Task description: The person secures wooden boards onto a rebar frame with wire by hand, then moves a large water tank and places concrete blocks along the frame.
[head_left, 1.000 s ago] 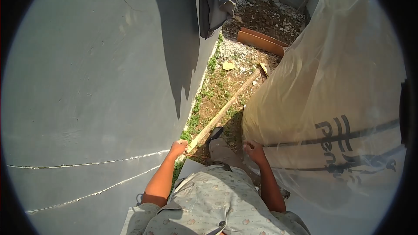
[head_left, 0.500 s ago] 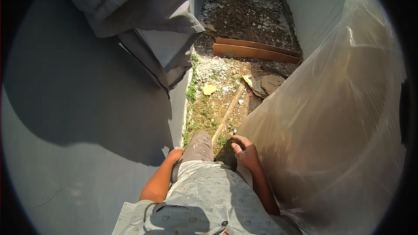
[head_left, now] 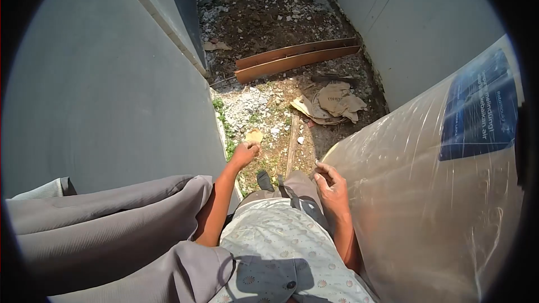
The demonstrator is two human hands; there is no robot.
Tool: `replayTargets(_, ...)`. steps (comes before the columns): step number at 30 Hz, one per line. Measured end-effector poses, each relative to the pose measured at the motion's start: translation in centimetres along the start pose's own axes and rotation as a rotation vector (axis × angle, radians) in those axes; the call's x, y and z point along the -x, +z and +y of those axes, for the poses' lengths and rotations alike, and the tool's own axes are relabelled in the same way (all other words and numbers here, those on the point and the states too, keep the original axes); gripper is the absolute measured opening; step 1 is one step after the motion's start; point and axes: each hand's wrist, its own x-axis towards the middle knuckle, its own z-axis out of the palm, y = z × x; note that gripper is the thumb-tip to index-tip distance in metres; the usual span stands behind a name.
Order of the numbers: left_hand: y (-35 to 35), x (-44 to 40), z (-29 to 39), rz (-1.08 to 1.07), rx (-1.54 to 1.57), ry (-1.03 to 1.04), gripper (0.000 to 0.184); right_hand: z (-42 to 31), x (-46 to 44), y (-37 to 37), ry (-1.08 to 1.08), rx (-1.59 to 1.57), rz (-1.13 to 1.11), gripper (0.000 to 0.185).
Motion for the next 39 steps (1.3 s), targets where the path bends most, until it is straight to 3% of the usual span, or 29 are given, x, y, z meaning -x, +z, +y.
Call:
replayTargets(3, -3.6, -2.2, 4.6, 0.084, 0.112, -0.168, 0.029, 0.3, -5.0, -0.2, -0.007, -0.085, 0.107, 0.031)
replayTargets(10, -14.9, -10.3, -0.1, 0.324, 0.189, -0.457, 0.029, -0.6, -21.4, 0.5, 0.007, -0.240, 0.309, 0.030)
replayTargets(14, -16.8, -12.5, -2.7, 0.387, 0.051, -0.738, 0.023, -1.1, -31.9, -0.4, 0.009, -0.155, 0.337, 0.031)
replayTargets(17, -16.1, -14.9, -0.3, 0.315, 0.090, -0.748, 0.021, -3.6, -39.5, -1.8, 0.008, -0.098, 0.304, 0.026)
replayTargets(21, -15.1, -21.1, 3.4, 0.295, 0.336, -0.545, 0.019, -5.9, -48.7, -2.6, -0.099, 0.137, 0.270, 0.026)
replayTargets(24, -15.4, -27.7, 7.7, 0.284, 0.116, -0.526, 0.019, -5.0, -55.8, -2.0, -0.079, 0.246, 0.172, 0.027)
replayTargets(30, -18.8, -40.9, 15.5, 0.321, 0.186, -0.585, 0.020, -0.9, -66.8, 0.6, 0.037, 0.538, -0.037, 0.035)
replayTargets(34, -20.6, -47.9, 22.5, 0.239, 0.074, -0.545, 0.023, -4.0, -72.1, 1.8, 0.216, 0.523, -0.118, 0.044)
replayTargets(36, -21.5, -49.7, 24.9, 0.186, 0.008, -0.527, 0.024, -5.7, -74.2, 2.3, 0.157, 0.617, -0.075, 0.056)
replayTargets(39, -22.4, -55.7, 29.4, 0.131, -0.019, -0.491, 0.027, -8.4, -78.1, 3.0, 0.142, 0.645, -0.038, 0.055)
